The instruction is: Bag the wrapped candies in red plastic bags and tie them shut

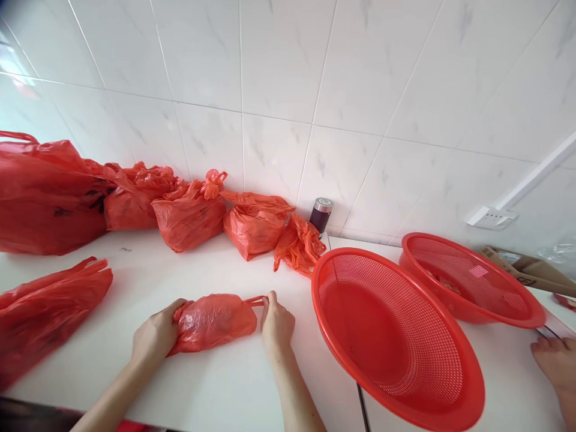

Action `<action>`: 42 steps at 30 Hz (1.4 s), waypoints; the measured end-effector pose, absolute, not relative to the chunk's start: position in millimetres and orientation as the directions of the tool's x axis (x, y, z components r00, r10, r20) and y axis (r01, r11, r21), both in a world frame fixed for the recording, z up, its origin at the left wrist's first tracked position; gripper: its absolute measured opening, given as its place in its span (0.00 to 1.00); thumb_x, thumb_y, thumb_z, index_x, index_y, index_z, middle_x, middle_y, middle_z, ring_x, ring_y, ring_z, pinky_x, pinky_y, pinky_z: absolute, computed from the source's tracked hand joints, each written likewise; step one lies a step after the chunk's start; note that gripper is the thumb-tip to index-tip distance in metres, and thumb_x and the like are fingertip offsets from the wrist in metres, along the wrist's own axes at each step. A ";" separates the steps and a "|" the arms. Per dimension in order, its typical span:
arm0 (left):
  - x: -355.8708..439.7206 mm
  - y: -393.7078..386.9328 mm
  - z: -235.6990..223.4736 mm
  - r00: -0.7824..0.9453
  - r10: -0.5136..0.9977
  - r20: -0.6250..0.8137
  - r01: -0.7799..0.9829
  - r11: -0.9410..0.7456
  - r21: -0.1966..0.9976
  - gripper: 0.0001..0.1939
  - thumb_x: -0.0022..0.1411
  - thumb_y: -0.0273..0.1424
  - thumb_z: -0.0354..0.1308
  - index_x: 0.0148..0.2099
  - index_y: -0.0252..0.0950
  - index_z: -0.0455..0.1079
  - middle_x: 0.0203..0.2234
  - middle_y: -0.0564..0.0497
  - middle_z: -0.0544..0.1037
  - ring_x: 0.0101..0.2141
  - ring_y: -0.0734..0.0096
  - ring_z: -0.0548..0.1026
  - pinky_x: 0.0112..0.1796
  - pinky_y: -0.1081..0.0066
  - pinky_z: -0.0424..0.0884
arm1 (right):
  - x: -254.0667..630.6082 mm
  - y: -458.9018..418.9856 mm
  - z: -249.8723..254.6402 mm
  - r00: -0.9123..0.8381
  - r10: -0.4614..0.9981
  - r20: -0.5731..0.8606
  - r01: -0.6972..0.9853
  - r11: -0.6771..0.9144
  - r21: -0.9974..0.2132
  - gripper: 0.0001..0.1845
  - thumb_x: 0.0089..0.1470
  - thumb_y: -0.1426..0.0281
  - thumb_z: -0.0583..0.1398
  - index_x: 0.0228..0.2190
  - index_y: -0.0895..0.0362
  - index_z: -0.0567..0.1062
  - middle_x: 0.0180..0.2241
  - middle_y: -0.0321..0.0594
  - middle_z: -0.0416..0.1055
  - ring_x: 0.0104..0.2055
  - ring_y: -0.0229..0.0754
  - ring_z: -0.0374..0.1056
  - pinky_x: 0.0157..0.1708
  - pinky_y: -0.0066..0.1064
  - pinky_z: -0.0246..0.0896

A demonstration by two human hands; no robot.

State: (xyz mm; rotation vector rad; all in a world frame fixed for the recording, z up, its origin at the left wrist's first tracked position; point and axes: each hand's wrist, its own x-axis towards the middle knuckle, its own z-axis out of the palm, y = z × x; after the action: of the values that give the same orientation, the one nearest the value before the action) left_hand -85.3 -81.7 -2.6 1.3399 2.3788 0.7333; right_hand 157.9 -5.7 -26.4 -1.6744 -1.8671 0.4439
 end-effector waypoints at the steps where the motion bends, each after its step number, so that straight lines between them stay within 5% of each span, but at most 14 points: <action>1: -85.1 -84.0 -4.3 -0.508 0.862 0.001 0.697 0.410 0.588 0.13 0.55 0.29 0.50 0.39 0.47 0.73 0.33 0.50 0.79 0.31 0.58 0.71 0.27 0.69 0.57 | 158.9 -5.0 -24.4 -0.033 0.981 0.189 0.781 0.144 -0.607 0.15 0.64 0.62 0.44 0.31 0.52 0.66 0.17 0.32 0.64 0.19 0.40 0.60 0.20 0.28 0.39; 8: -52.7 -93.6 -8.3 -0.407 0.865 0.292 0.685 0.079 0.724 0.15 0.67 0.41 0.42 0.40 0.42 0.67 0.41 0.48 0.75 0.43 0.62 0.71 0.43 0.68 0.65 | 146.7 -2.5 4.9 -0.112 0.985 0.128 0.752 0.168 -0.637 0.15 0.66 0.60 0.42 0.36 0.51 0.63 0.23 0.31 0.69 0.23 0.40 0.66 0.21 0.25 0.45; 14: -29.8 -96.4 -5.8 -0.300 0.913 0.278 0.645 -0.021 0.764 0.12 0.63 0.30 0.44 0.39 0.43 0.69 0.36 0.53 0.76 0.34 0.69 0.74 0.34 0.73 0.67 | 120.7 -17.1 12.9 -0.281 0.949 0.144 0.756 0.312 -0.575 0.10 0.63 0.64 0.48 0.33 0.51 0.66 0.18 0.30 0.64 0.18 0.38 0.59 0.21 0.26 0.40; 21: -50.8 -103.5 0.2 -0.426 0.884 0.193 0.609 0.122 0.784 0.16 0.66 0.41 0.43 0.38 0.42 0.70 0.33 0.54 0.78 0.31 0.69 0.74 0.35 0.73 0.67 | 140.2 -19.4 -2.1 -0.264 0.935 0.236 0.759 0.353 -0.548 0.18 0.66 0.60 0.43 0.39 0.51 0.69 0.19 0.32 0.66 0.21 0.38 0.62 0.24 0.26 0.43; 26: -64.1 -99.3 0.4 -0.472 0.877 0.092 0.643 0.271 0.717 0.19 0.66 0.46 0.42 0.39 0.45 0.71 0.21 0.56 0.75 0.24 0.67 0.71 0.27 0.72 0.65 | 150.6 -7.7 -19.8 -0.207 0.943 0.261 0.797 0.317 -0.514 0.18 0.66 0.61 0.43 0.40 0.53 0.70 0.18 0.33 0.65 0.20 0.39 0.60 0.22 0.27 0.40; 32: -65.0 -92.1 -10.9 -0.463 0.884 0.068 0.755 0.353 0.552 0.15 0.64 0.40 0.45 0.42 0.47 0.73 0.37 0.52 0.81 0.34 0.57 0.75 0.28 0.68 0.59 | 145.4 -5.1 -32.7 -0.166 0.948 0.271 0.815 0.287 -0.504 0.11 0.62 0.70 0.48 0.33 0.53 0.69 0.20 0.36 0.65 0.23 0.40 0.61 0.23 0.29 0.39; 37: -84.5 -97.4 -13.1 -0.495 0.862 0.110 0.763 0.370 0.530 0.13 0.62 0.36 0.46 0.41 0.42 0.71 0.38 0.45 0.79 0.39 0.54 0.73 0.36 0.65 0.60 | 147.8 -2.5 -31.4 -0.033 0.968 0.250 0.763 0.186 -0.619 0.07 0.58 0.74 0.48 0.33 0.54 0.65 0.23 0.37 0.66 0.25 0.41 0.63 0.24 0.29 0.42; 42: -106.1 -117.2 -10.5 -0.605 0.795 0.038 0.606 0.429 0.670 0.19 0.63 0.47 0.43 0.30 0.41 0.65 0.20 0.52 0.72 0.25 0.62 0.69 0.28 0.68 0.60 | 157.2 4.3 -25.3 0.099 0.981 0.165 0.569 0.080 -0.818 0.05 0.58 0.70 0.46 0.32 0.52 0.60 0.21 0.32 0.65 0.22 0.40 0.63 0.22 0.28 0.47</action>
State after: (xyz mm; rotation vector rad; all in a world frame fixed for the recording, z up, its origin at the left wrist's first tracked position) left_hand -106.1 -117.2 -10.5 1.2124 2.4016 0.9500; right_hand 157.2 4.3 -25.3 -1.5872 -1.5688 0.6585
